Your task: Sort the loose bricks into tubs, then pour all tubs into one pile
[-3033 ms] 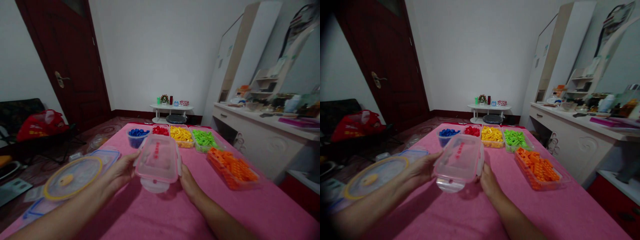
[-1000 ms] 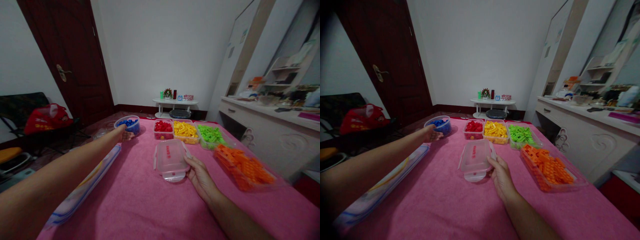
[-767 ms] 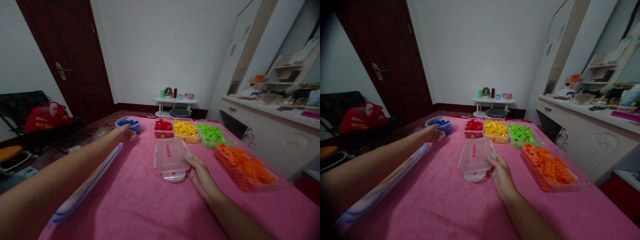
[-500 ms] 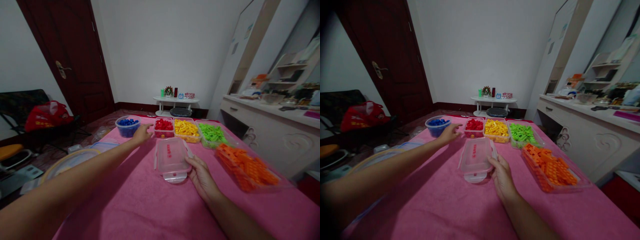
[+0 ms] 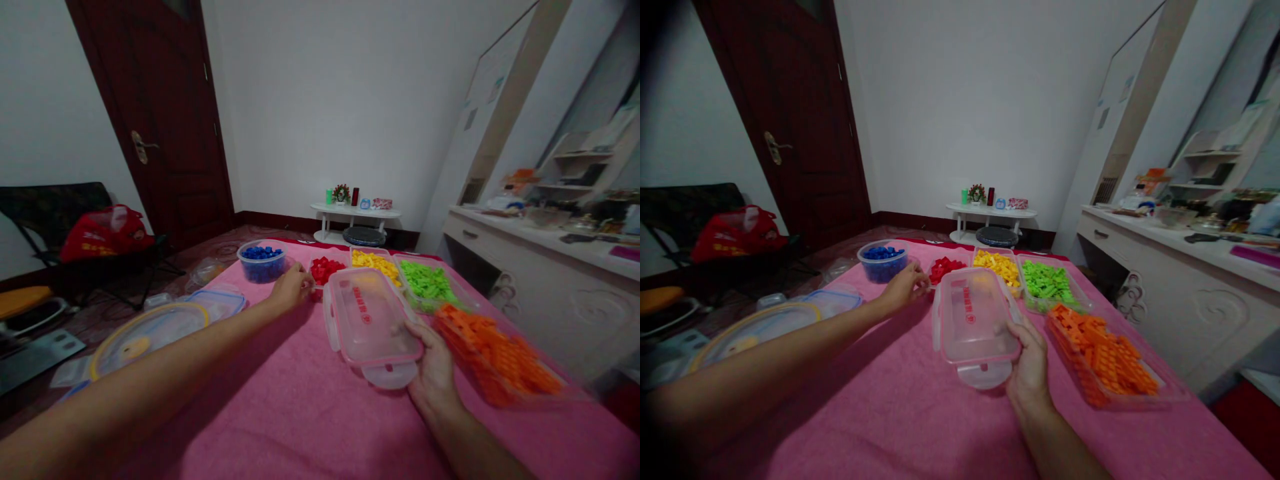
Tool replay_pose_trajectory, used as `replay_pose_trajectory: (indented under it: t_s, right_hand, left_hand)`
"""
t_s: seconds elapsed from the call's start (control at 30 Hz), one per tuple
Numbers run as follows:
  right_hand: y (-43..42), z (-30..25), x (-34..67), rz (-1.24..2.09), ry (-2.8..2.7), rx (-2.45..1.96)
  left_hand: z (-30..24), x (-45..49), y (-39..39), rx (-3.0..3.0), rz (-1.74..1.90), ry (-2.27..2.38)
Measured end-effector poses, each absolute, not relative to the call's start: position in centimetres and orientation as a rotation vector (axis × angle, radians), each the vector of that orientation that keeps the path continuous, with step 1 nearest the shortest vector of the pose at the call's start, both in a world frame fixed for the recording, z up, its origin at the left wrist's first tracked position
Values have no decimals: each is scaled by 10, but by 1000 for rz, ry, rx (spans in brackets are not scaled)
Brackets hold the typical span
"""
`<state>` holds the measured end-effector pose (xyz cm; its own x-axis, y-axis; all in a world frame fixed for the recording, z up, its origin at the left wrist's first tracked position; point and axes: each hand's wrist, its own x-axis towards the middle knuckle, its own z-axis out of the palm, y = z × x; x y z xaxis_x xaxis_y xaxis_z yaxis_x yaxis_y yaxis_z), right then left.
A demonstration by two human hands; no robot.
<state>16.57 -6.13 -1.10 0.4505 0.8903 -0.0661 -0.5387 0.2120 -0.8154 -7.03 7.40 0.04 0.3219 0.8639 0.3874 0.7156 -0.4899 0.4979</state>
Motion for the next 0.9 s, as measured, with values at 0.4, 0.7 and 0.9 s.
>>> replay_pose_trajectory:
  t_s: [0.4,0.7,0.9]
  right_hand:
    - [-56,-1,156,1147,-667,-863]
    - [-1,2,136,1259,-832,-1026]
    - [8,0,140,1216,-922,-1176]
  left_hand:
    - [9,-100,-33,2204,935,1171]
    - [21,-99,-9,1353,934,1137]
    - [21,-93,-1,1060,918,1166]
